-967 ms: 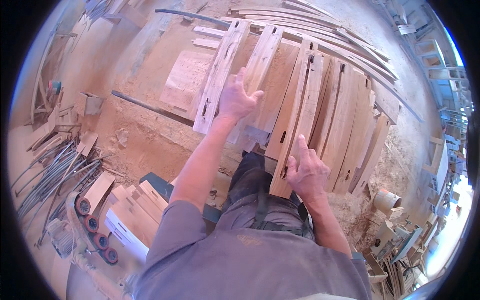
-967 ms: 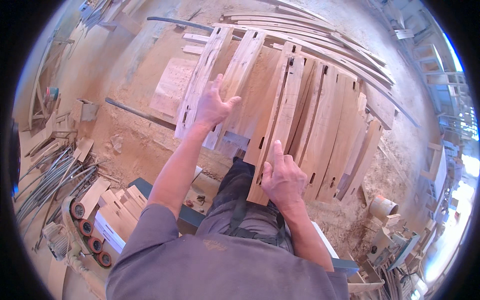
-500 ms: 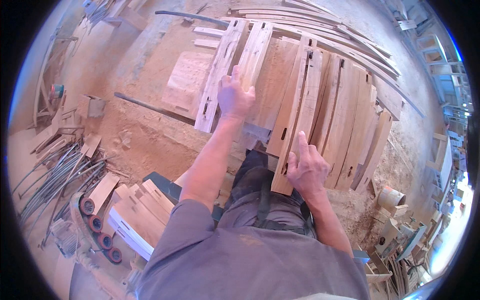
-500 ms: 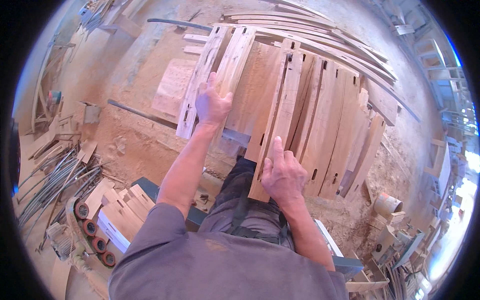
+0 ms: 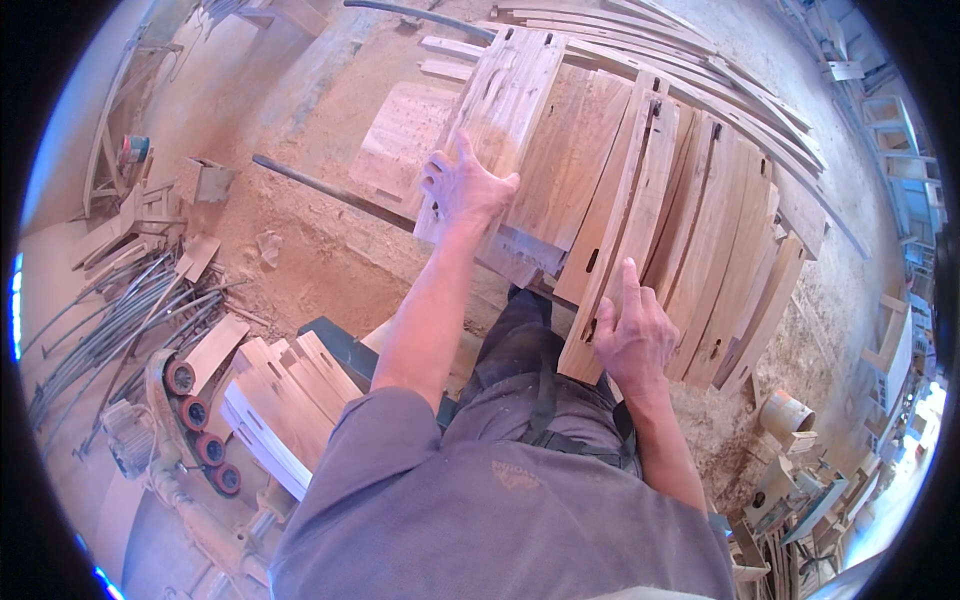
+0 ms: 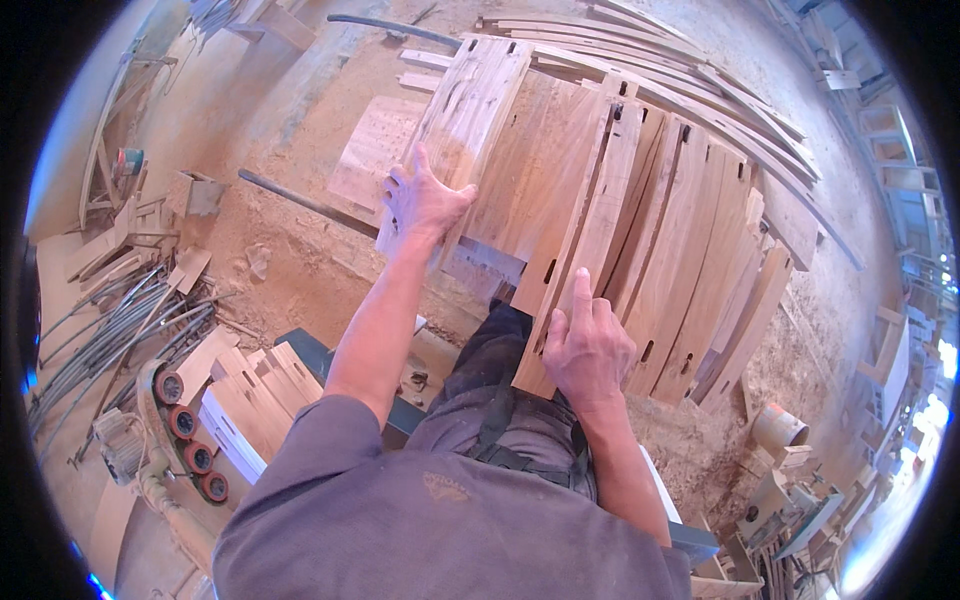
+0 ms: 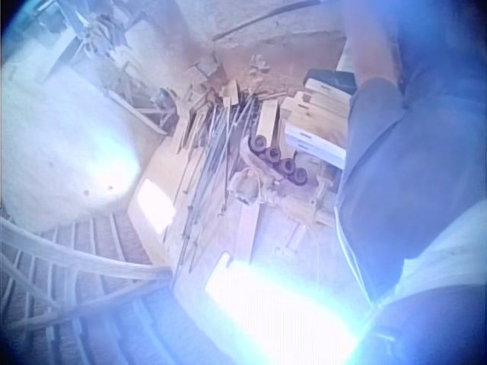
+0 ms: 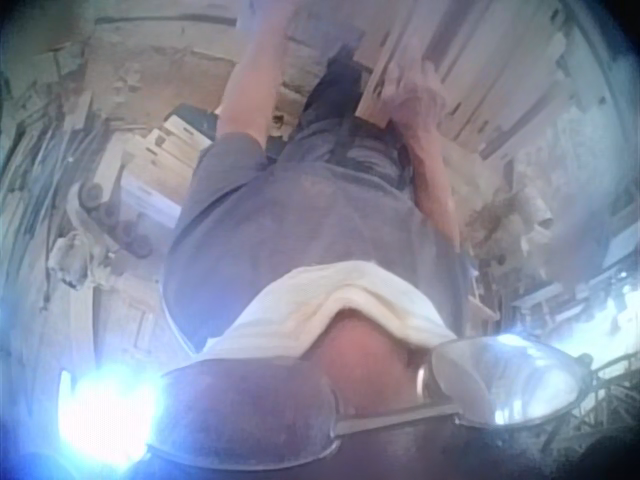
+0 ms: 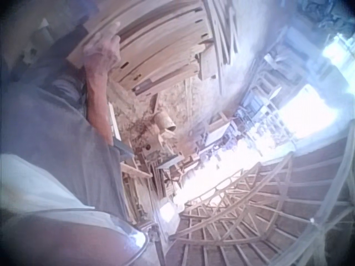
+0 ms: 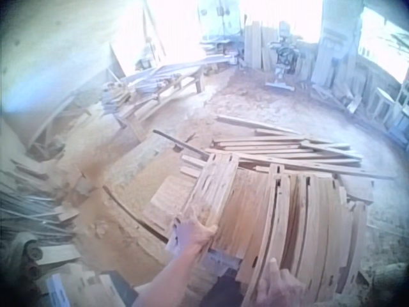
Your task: The person picks up wood boards one at a time from a stack on a machine, turns them over, and sorts them into different piles on the floor or on another table.
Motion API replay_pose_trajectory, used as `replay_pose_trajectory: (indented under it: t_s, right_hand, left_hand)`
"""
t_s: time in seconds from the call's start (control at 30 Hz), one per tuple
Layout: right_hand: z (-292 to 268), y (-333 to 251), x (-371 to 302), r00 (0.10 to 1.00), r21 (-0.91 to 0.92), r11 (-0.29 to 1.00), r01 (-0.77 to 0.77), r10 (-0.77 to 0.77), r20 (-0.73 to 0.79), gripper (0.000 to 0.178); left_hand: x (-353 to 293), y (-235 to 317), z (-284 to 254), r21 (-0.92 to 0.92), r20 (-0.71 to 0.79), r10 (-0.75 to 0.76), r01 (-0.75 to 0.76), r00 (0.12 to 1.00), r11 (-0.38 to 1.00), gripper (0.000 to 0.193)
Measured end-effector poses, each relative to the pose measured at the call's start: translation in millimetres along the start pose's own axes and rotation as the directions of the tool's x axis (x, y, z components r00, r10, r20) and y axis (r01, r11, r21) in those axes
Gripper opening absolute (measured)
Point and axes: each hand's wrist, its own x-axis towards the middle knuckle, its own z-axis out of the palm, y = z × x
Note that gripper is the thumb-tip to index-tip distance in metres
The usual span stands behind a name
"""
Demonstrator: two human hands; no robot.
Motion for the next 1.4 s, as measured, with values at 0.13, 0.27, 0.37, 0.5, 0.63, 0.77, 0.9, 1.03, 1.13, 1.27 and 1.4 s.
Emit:
replay_pose_trajectory:
  t_s: [0.13, 0.27, 0.37, 0.5, 0.63, 0.77, 0.9, 1.03, 1.13, 1.27, 1.4]
  right_hand:
    - [-0.8, 2.0, -1.7, 1.000, 0.027, 1.000, -0.001, 0.001, -0.005, 0.067]
    - [-10.7, -0.6, 0.2, 0.996, 0.067, 0.996, -0.052, 0.046, 0.081, 0.066]
    - [-22.6, 6.6, -3.8, 0.988, 0.242, 0.961, -0.132, 0.110, 0.105, 0.060]
    - [-37.0, 22.0, -18.8, 0.964, 0.500, 0.837, -0.223, 0.265, -0.015, 0.056]
    - [-39.9, 47.3, -34.5, 0.941, 0.357, 0.910, -0.212, 0.289, -0.175, 0.063]
    - [-23.9, 60.3, -44.1, 0.955, 0.355, 0.910, -0.213, 0.271, -0.122, 0.085]
    - [-0.9, 60.0, -39.3, 0.971, 0.313, 0.931, -0.186, 0.224, -0.090, 0.101]
    - [-6.5, 60.7, -35.1, 0.961, 0.433, 0.876, -0.212, 0.268, -0.072, 0.100]
    - [-16.5, 81.3, -38.1, 0.953, 0.571, 0.791, -0.219, 0.300, -0.050, 0.102]
    - [-61.2, 106.1, -42.5, 0.923, 0.760, 0.557, -0.333, 0.359, 0.141, 0.106]
    - [-68.9, 133.1, -47.9, 0.956, 0.655, 0.708, -0.264, 0.283, 0.079, 0.104]
  left_hand:
    - [-1.4, 1.5, 0.8, 0.000, -0.020, 0.026, -0.026, 0.999, 1.000, 0.113]
    - [-4.9, -18.2, 16.7, -0.008, -0.067, 0.111, -0.112, 0.992, 0.994, 0.108]
    - [-20.3, -33.1, 18.8, 0.043, -0.073, 0.154, -0.152, 0.985, 0.988, 0.102]
    - [-55.4, -45.2, 34.8, 0.086, -0.214, 0.252, -0.239, 0.944, 0.967, 0.094]
    - [-112.4, -14.1, 33.7, -0.262, -0.197, 0.427, -0.467, 0.883, 0.845, 0.089]
    - [-157.7, 43.7, 32.6, -0.501, -0.005, 0.533, -0.464, 0.846, 0.731, 0.098]
    - [-161.2, 75.2, 27.5, -0.516, 0.136, 0.576, -0.439, 0.806, 0.735, 0.113]
    - [-143.4, 68.2, 31.7, -0.654, 0.065, 0.608, -0.426, 0.791, 0.625, 0.109]
    - [-130.5, 43.6, 7.7, -0.881, 0.214, 0.546, -0.081, 0.810, 0.466, 0.112]
    - [-122.1, 10.6, -21.4, -0.967, 0.254, 0.490, 0.204, 0.834, 0.154, 0.116]
    - [-103.1, 8.9, -38.3, -0.908, 0.216, 0.451, 0.008, 0.866, 0.419, 0.113]
